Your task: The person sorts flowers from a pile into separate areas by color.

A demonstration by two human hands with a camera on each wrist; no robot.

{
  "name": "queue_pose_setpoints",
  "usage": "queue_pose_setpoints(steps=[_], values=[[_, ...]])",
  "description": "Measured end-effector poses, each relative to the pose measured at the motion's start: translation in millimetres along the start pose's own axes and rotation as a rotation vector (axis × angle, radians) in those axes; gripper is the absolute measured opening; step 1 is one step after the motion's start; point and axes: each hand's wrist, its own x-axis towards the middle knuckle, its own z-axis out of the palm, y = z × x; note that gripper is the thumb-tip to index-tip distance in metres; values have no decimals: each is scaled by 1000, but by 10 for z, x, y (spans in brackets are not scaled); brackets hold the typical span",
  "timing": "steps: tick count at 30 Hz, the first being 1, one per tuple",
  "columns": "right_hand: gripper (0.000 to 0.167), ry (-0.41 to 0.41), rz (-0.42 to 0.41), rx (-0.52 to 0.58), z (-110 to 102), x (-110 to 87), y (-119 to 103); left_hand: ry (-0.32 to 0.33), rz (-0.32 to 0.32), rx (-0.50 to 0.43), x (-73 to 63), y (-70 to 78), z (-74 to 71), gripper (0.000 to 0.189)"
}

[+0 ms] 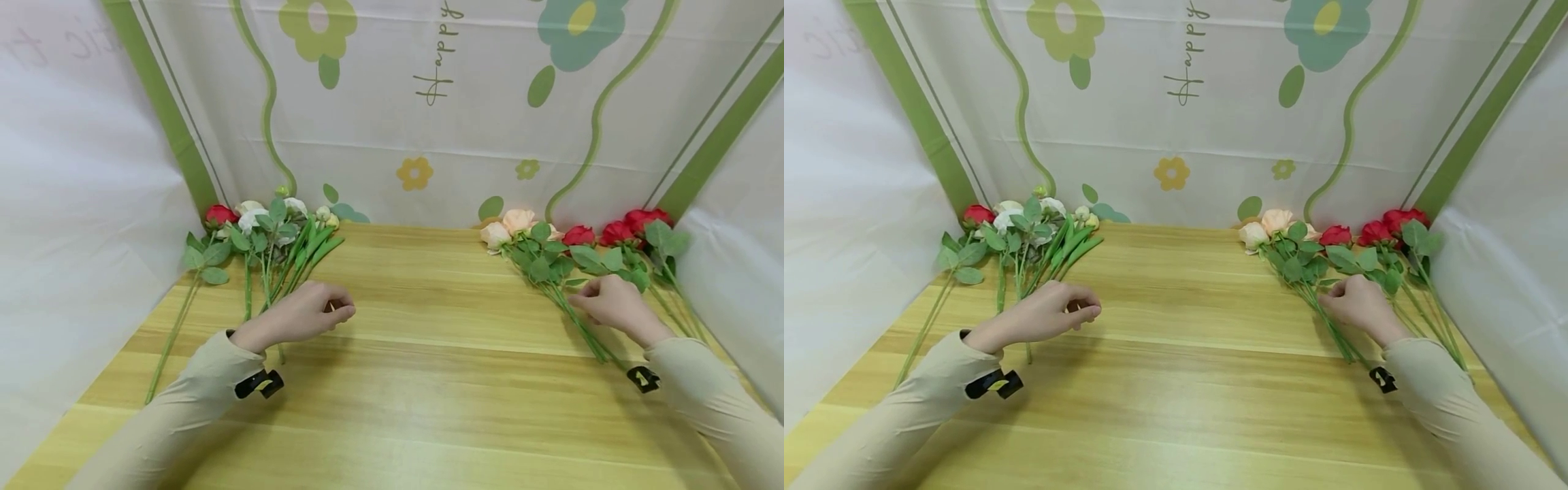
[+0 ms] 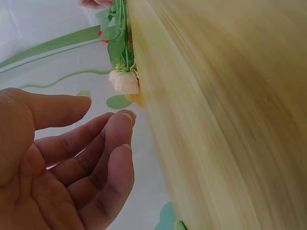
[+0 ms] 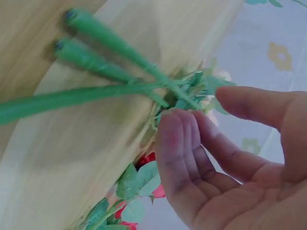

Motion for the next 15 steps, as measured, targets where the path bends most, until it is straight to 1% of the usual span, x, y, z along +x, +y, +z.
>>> queue_pose_setpoints(steps=[3, 6, 10, 15], values=[[47, 56, -24, 24, -4, -22, -50, 2, -1, 3, -6, -6, -10, 18], [51, 91, -34, 54, 13, -46, -107, 8, -7, 8, -13, -15, -18, 17], [52, 104, -33, 91, 42, -80, -190, 30, -34, 50, -19, -43, -33, 20], [50, 108, -46, 132, 57, -133, -317, 73, -96, 88, -25, -124, -98, 21]])
